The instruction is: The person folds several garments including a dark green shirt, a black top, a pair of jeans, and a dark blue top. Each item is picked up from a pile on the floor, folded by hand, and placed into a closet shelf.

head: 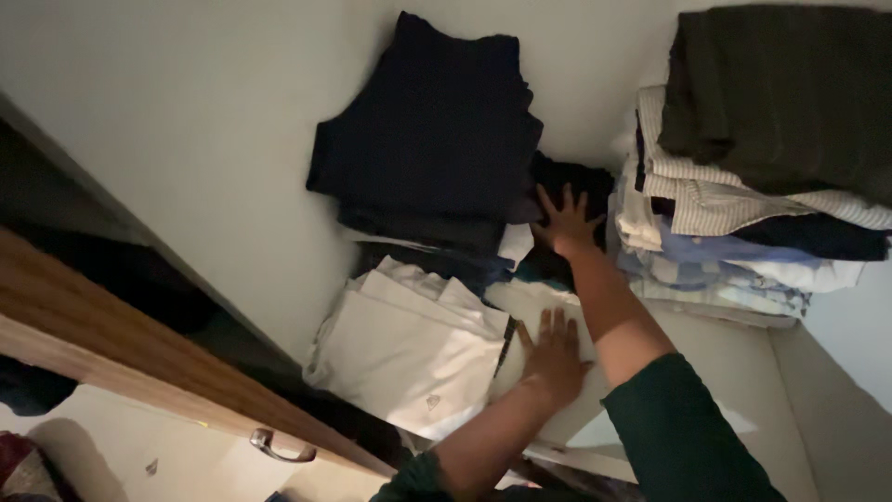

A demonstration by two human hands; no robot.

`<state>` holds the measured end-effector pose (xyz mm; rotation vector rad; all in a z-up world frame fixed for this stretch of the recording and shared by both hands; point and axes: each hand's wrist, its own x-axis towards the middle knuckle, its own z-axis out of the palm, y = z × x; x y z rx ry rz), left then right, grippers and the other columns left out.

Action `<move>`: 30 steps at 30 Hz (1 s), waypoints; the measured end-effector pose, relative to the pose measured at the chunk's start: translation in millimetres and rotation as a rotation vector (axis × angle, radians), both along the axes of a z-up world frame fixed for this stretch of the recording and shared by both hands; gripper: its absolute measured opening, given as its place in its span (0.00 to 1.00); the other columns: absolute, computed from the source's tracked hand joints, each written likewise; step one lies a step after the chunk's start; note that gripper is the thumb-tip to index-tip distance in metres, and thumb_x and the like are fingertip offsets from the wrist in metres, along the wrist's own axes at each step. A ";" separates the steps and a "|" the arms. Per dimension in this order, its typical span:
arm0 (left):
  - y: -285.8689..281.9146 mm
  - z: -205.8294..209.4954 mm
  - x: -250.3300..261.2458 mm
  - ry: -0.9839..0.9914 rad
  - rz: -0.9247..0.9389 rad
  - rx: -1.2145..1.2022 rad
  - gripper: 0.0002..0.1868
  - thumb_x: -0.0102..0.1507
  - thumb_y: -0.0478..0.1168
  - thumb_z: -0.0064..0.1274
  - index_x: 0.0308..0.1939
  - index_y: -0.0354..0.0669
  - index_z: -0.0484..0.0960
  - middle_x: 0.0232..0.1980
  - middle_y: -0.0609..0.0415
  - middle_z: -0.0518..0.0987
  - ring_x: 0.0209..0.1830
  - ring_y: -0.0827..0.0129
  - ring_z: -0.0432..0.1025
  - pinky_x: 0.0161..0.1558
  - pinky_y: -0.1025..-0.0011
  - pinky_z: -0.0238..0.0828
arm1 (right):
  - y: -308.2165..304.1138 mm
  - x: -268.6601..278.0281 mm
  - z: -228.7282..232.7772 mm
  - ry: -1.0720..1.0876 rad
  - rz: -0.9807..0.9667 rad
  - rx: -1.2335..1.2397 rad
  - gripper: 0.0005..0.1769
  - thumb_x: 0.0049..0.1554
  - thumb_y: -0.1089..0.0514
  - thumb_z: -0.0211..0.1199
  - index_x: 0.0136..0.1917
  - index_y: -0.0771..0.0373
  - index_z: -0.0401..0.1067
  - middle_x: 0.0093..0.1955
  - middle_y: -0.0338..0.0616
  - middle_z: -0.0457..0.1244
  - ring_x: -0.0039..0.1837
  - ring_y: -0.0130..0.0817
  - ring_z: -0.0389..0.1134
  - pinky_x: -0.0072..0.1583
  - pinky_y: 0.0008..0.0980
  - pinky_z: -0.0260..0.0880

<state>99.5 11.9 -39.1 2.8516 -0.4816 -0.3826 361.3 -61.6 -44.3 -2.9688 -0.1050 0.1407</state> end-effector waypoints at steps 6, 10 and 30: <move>1.2 3.2 -7.4 0.031 0.029 0.016 0.42 0.71 0.59 0.35 0.81 0.42 0.42 0.85 0.43 0.34 0.84 0.44 0.28 0.71 0.28 0.21 | -20.2 -13.1 -36.7 -0.094 0.107 -0.063 0.41 0.66 0.30 0.46 0.84 0.35 0.35 0.87 0.49 0.24 0.85 0.61 0.25 0.74 0.77 0.33; 5.5 2.9 -12.7 0.112 0.066 0.096 0.43 0.70 0.63 0.34 0.82 0.46 0.39 0.85 0.44 0.33 0.84 0.46 0.27 0.74 0.34 0.22 | -49.8 -87.9 -59.3 -0.258 0.241 -0.053 0.38 0.68 0.35 0.45 0.87 0.37 0.41 0.89 0.50 0.29 0.87 0.55 0.31 0.80 0.64 0.36; 30.1 -89.8 -217.8 -0.452 0.088 0.069 0.33 0.70 0.45 0.43 0.74 0.28 0.57 0.81 0.36 0.55 0.84 0.50 0.49 0.80 0.52 0.42 | -42.4 -420.2 -57.5 -0.172 0.446 0.131 0.39 0.65 0.50 0.50 0.81 0.73 0.46 0.85 0.62 0.38 0.86 0.54 0.35 0.80 0.52 0.37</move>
